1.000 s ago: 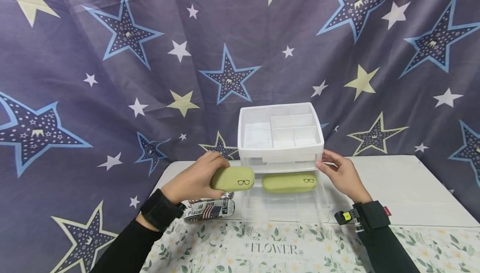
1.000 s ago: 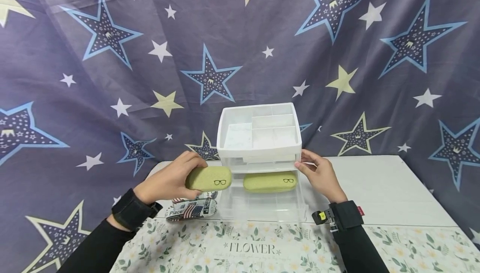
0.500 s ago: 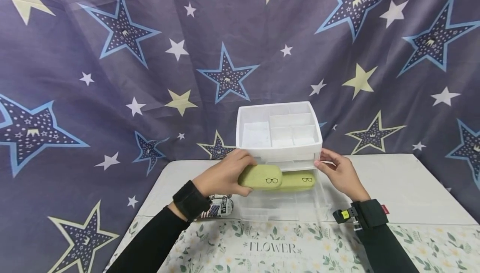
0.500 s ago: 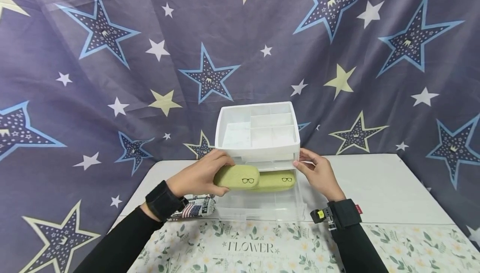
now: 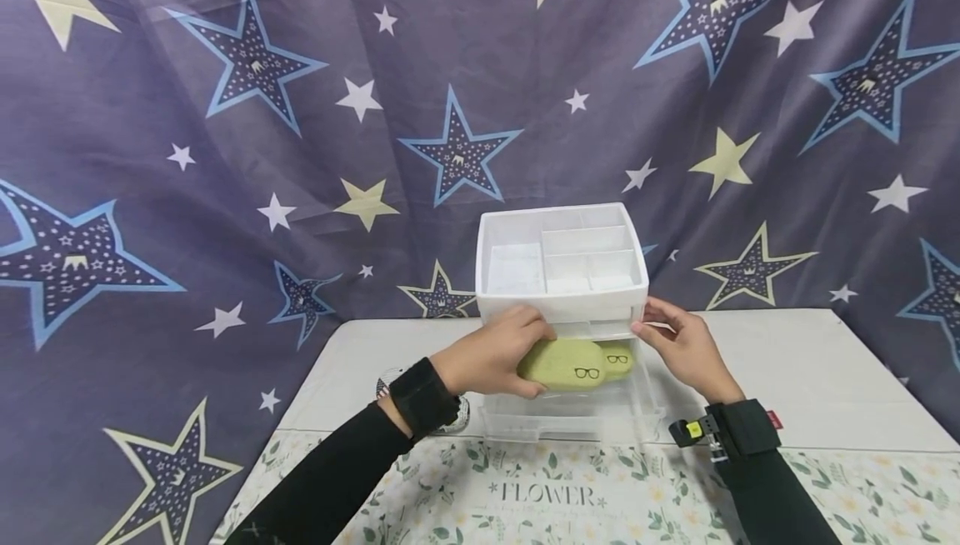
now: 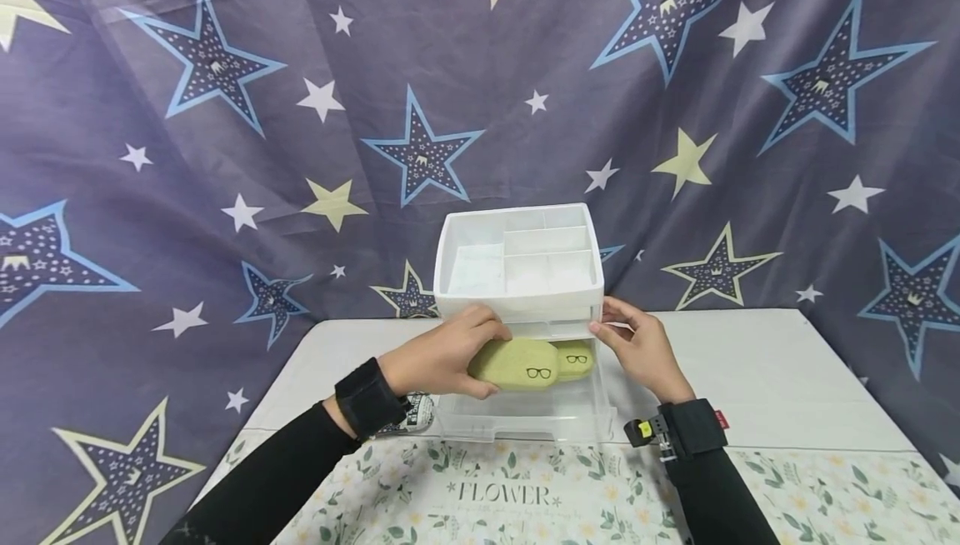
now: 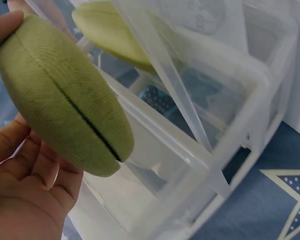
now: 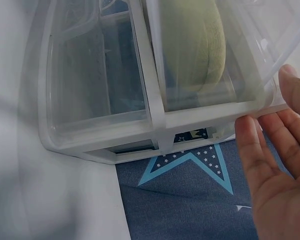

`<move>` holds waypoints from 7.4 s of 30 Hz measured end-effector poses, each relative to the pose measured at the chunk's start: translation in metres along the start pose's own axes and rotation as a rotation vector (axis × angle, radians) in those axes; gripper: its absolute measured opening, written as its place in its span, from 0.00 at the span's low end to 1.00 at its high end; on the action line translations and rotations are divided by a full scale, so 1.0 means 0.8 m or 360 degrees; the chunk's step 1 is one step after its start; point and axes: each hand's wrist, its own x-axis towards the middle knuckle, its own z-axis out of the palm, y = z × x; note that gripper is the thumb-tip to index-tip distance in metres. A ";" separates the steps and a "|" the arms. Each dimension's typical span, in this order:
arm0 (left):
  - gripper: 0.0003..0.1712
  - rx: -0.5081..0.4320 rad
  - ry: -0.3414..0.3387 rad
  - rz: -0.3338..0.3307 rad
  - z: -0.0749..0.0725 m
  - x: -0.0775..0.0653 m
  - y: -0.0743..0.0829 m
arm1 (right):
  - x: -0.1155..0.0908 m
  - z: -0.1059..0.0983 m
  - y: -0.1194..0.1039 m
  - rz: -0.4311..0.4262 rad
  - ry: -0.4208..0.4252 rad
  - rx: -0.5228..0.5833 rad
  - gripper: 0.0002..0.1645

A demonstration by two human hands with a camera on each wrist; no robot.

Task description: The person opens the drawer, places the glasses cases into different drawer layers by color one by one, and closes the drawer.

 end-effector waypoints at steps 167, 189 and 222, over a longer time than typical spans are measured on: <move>0.21 0.1252 0.0801 0.0075 0.100 -0.028 0.146 | -0.003 0.000 -0.010 -0.0035 -0.0027 -0.0002 0.31; 0.21 0.1281 0.0794 0.0107 0.116 -0.028 0.129 | -0.002 0.000 -0.005 -0.0025 -0.0025 -0.0016 0.32; 0.25 0.1322 0.0688 0.0023 0.127 -0.017 0.100 | -0.001 0.000 -0.005 -0.0004 -0.0011 -0.0058 0.33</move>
